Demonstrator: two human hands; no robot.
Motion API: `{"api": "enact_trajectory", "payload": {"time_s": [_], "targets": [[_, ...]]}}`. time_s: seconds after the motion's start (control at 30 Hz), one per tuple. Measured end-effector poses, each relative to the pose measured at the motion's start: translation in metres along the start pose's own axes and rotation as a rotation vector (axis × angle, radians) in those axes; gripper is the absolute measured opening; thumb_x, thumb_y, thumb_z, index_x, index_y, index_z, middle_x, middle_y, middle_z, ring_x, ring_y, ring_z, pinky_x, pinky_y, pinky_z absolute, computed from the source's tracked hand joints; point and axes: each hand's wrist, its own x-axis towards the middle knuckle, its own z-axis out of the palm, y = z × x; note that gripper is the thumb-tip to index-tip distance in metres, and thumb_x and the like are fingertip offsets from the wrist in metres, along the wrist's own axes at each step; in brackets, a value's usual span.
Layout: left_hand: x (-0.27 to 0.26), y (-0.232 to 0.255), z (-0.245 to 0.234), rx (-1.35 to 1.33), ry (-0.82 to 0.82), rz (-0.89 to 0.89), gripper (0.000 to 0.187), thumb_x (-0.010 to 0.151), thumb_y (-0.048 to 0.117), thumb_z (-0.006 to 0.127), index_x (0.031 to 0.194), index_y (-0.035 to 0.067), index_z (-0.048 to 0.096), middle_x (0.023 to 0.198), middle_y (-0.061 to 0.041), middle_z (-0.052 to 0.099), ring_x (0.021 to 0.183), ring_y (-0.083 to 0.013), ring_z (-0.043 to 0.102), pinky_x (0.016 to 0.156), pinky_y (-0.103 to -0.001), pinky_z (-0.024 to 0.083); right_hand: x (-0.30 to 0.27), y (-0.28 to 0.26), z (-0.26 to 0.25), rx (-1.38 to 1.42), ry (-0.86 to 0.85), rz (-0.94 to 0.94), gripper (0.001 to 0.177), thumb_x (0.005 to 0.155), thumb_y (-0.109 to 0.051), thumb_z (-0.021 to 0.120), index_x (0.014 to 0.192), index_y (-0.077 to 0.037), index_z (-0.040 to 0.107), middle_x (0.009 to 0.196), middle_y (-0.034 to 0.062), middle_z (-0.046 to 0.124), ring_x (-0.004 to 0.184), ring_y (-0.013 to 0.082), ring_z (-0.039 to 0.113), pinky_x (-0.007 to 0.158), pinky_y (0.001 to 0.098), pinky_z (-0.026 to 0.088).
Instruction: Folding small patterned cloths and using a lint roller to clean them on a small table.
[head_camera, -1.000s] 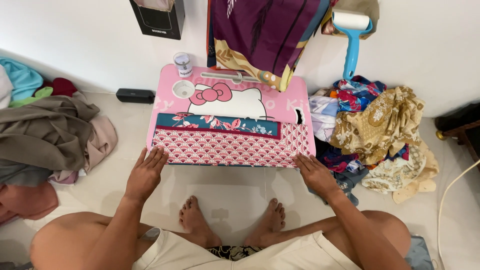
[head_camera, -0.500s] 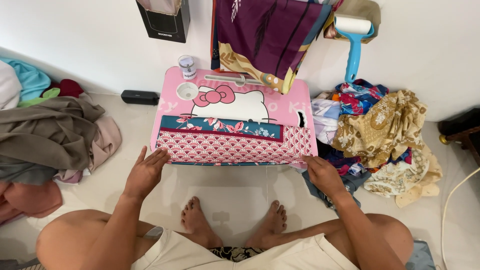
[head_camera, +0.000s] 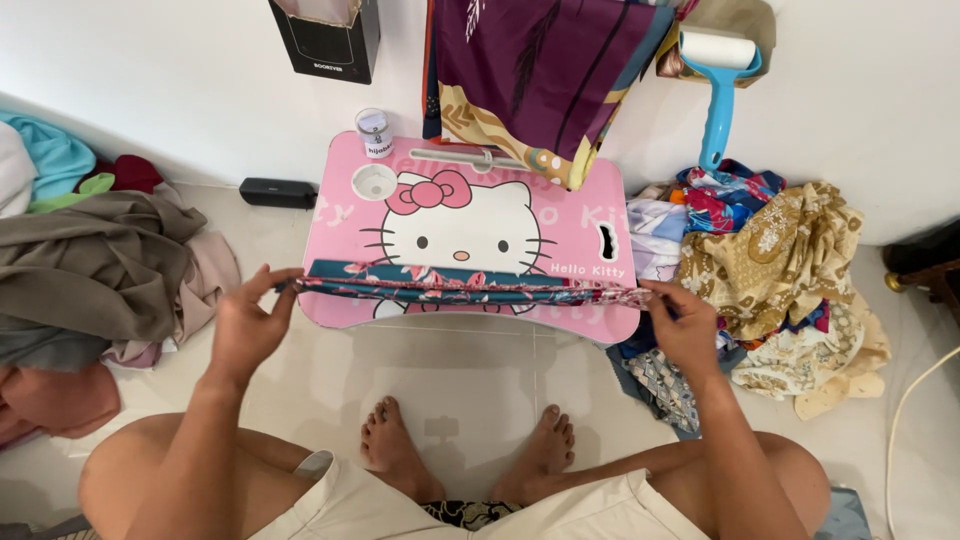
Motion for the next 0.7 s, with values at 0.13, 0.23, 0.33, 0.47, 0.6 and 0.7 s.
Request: {"api": "enact_trajectory", "payload": {"time_s": [0.13, 0.23, 0.33, 0.47, 0.6, 0.7], "targets": [[0.034, 0.026, -0.021, -0.154, -0.018, -0.172, 0.022, 0.095, 0.004, 0.075, 0.111, 0.018, 0.08, 0.097, 0.0, 0.077, 0.1, -0.0119, 0.071, 0.114, -0.036, 0.048, 0.027, -0.043, -0.006, 0.055, 0.013, 0.002, 0.022, 0.095, 0.008, 0.07, 0.108, -0.006, 0.08, 0.076, 0.0006, 0.068, 0.076, 0.0039, 0.05, 0.073, 0.0264, 0.051], [0.061, 0.043, -0.029, -0.328, -0.048, -0.301, 0.022, 0.094, 0.0, 0.075, 0.114, 0.008, 0.078, 0.095, -0.007, 0.075, 0.089, -0.0088, 0.067, 0.105, -0.034, 0.051, 0.05, -0.047, -0.008, 0.085, 0.062, 0.034, 0.024, 0.092, 0.009, 0.071, 0.111, -0.004, 0.078, 0.065, -0.0031, 0.055, 0.067, 0.0027, 0.047, 0.064, 0.0189, 0.042], [0.089, 0.038, -0.014, -0.329, -0.133, -0.483, 0.024, 0.098, 0.002, 0.07, 0.121, -0.002, 0.074, 0.092, -0.016, 0.071, 0.085, -0.0186, 0.062, 0.092, -0.039, 0.053, 0.077, -0.026, 0.006, 0.155, 0.068, 0.184, 0.022, 0.091, 0.002, 0.071, 0.11, -0.006, 0.077, 0.063, -0.0014, 0.057, 0.062, 0.003, 0.047, 0.057, 0.0196, 0.042], [0.107, -0.061, 0.063, -0.177, -0.174, -0.632, 0.026, 0.092, 0.019, 0.075, 0.115, 0.007, 0.078, 0.09, -0.01, 0.075, 0.084, -0.0227, 0.068, 0.084, -0.039, 0.055, 0.103, 0.038, 0.048, 0.082, 0.053, 0.428, 0.021, 0.085, -0.006, 0.071, 0.102, -0.014, 0.081, 0.073, 0.0024, 0.07, 0.066, 0.0103, 0.062, 0.064, 0.0251, 0.049], [0.118, -0.13, 0.124, 0.118, -0.227, -0.651, 0.024, 0.095, 0.033, 0.073, 0.111, 0.018, 0.081, 0.088, -0.006, 0.076, 0.091, -0.0296, 0.073, 0.083, -0.043, 0.057, 0.111, 0.084, 0.09, -0.019, 0.048, 0.449, 0.02, 0.088, -0.005, 0.07, 0.105, -0.006, 0.079, 0.078, 0.0097, 0.071, 0.07, 0.0159, 0.061, 0.067, 0.028, 0.048], [0.129, -0.103, 0.127, 0.23, -0.203, -0.6, 0.026, 0.098, 0.029, 0.067, 0.117, 0.017, 0.079, 0.1, -0.008, 0.077, 0.096, -0.0314, 0.073, 0.081, -0.046, 0.06, 0.118, 0.12, 0.098, -0.15, 0.031, 0.345, 0.016, 0.088, -0.003, 0.074, 0.103, -0.004, 0.08, 0.082, 0.0188, 0.073, 0.074, 0.025, 0.068, 0.068, 0.0369, 0.051]]}}
